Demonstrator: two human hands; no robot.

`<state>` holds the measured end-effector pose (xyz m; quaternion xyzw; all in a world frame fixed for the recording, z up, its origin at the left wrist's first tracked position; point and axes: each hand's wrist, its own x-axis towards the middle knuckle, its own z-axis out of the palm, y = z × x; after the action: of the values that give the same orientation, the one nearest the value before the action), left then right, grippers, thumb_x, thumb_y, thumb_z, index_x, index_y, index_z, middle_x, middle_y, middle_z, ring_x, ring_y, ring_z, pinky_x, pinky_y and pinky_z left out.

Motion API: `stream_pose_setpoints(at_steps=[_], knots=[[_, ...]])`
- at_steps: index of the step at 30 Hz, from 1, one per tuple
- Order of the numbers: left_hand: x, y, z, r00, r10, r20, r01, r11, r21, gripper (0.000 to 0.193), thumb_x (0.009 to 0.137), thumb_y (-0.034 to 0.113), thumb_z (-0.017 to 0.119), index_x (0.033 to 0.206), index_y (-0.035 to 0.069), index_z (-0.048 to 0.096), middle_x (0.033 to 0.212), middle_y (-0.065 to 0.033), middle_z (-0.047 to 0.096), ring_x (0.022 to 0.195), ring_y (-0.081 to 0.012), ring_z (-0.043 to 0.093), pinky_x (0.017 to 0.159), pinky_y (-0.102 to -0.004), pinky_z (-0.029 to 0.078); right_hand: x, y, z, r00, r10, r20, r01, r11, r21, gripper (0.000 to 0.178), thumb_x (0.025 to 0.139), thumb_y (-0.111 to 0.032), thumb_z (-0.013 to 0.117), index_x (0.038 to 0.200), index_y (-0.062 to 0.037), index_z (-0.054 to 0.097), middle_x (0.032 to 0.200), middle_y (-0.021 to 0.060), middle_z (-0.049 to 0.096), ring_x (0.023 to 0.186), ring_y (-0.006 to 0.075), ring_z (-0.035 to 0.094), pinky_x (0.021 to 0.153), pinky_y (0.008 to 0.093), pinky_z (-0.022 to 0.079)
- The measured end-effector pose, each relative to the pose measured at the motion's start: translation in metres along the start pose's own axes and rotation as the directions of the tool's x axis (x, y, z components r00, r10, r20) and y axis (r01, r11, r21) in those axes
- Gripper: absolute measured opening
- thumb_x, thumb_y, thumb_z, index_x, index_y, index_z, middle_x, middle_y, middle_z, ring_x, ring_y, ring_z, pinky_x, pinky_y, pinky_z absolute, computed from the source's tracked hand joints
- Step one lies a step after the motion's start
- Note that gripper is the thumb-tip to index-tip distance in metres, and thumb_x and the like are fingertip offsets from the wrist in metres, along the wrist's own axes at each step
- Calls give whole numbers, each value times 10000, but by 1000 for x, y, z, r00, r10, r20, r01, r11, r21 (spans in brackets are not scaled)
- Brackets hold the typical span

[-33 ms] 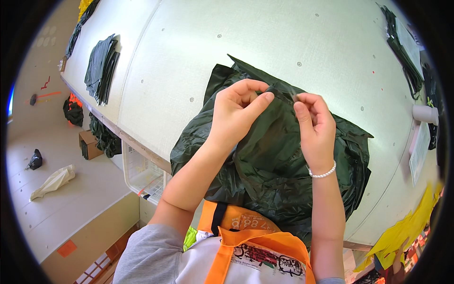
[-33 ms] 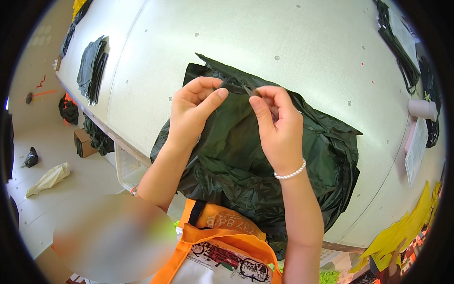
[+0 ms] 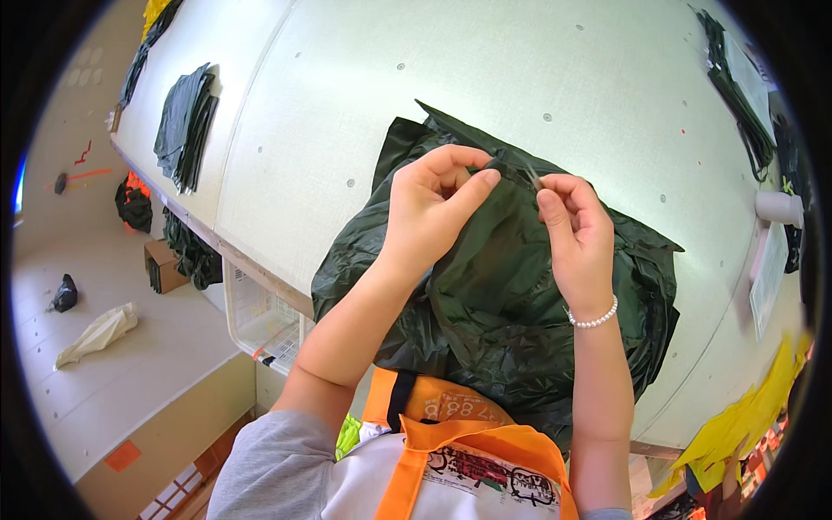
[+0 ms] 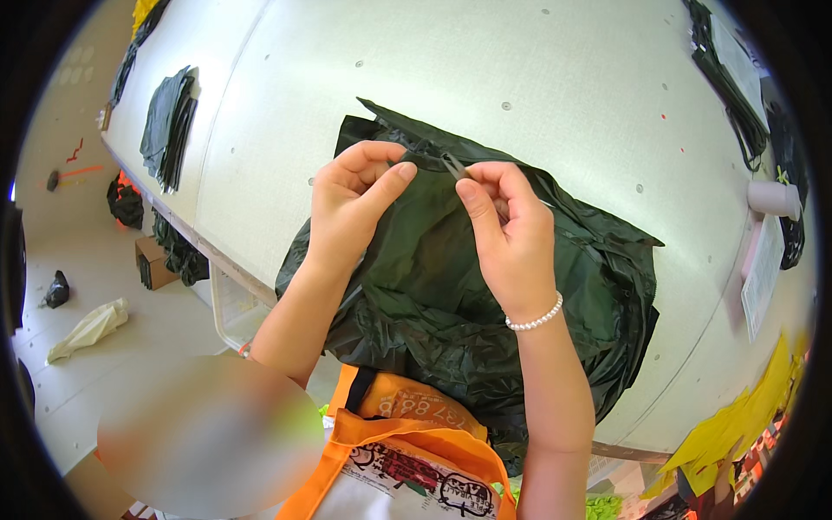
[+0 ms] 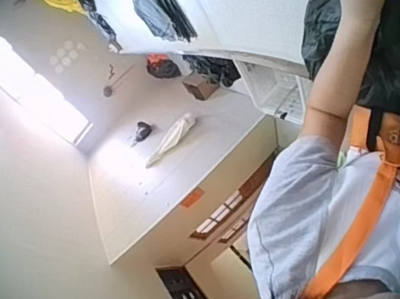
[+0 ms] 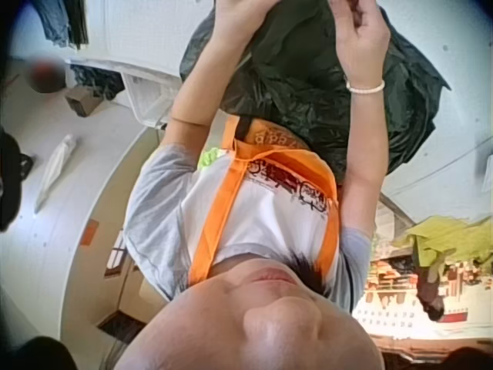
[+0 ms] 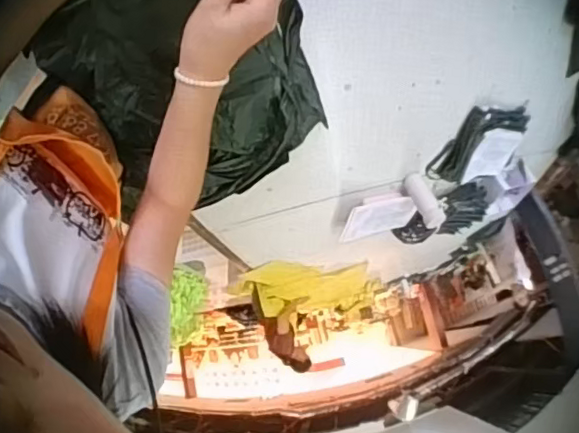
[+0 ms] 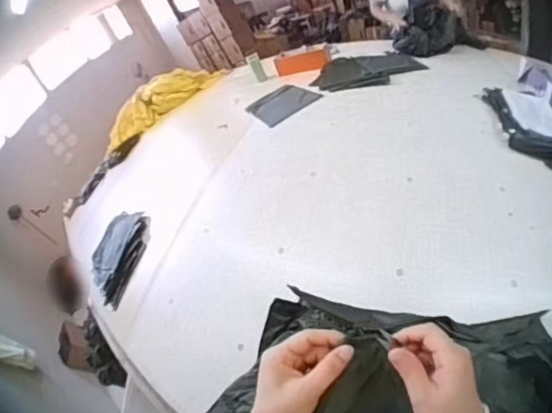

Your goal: The person folds a dark green jacket on a white table. They smooth the fabric, fold the sleeves inward, and fold the body in half. The person then picks up the folded jacket and places it on a stack of other folded jackets.

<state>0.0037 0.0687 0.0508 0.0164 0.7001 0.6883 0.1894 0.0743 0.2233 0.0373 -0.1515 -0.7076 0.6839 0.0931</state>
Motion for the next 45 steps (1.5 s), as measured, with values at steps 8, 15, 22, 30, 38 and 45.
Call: stream_pose_setpoints(at_steps=[8,15,22,30,38,45], knots=[[-4,-2,4,952,305,39,-300,893,335,89,795,-14,681,875,-8,643,579,66,506,536,11,402,492,-173,284,-1,-11,0,996,54,68,-53,999,-7,150,901,-137,646,925,7,608,736,-28,581,610,22,429,553,179,371],[-3,-3,4,942,336,17,-317,869,381,112,795,5,701,898,1,658,597,69,514,567,2,417,528,-170,332,-3,-6,-1,999,41,23,-42,999,9,137,899,-127,645,927,2,607,731,-20,588,611,29,468,561,177,398],[26,-31,-26,846,525,-98,-225,516,827,563,806,120,703,1304,0,468,1274,-157,514,1160,-288,475,1000,-385,364,-84,47,-73,916,117,-383,-158,984,-78,209,804,-126,749,867,1,596,646,-26,529,580,26,401,505,188,355],[-39,-68,132,577,249,778,-781,449,435,484,790,129,688,1246,56,544,1325,-131,519,1252,-307,460,1064,-459,314,-150,91,-190,594,345,-727,-721,629,-291,313,823,-247,722,859,54,644,656,46,608,581,95,499,556,243,408],[-73,-124,187,626,64,777,-769,215,602,723,827,497,604,1433,179,372,1515,-206,213,1394,-373,208,1070,-587,220,-160,111,-196,662,653,-369,-246,654,715,354,841,-121,678,1164,-35,562,849,-32,610,582,-10,471,436,167,306],[-72,-128,190,613,34,789,-778,200,596,738,821,509,612,1441,201,357,1511,-245,187,1390,-408,195,1070,-593,213,-159,108,-197,747,603,-279,-118,534,837,377,911,-165,588,1254,-35,503,891,-6,626,516,-3,434,412,162,268]])
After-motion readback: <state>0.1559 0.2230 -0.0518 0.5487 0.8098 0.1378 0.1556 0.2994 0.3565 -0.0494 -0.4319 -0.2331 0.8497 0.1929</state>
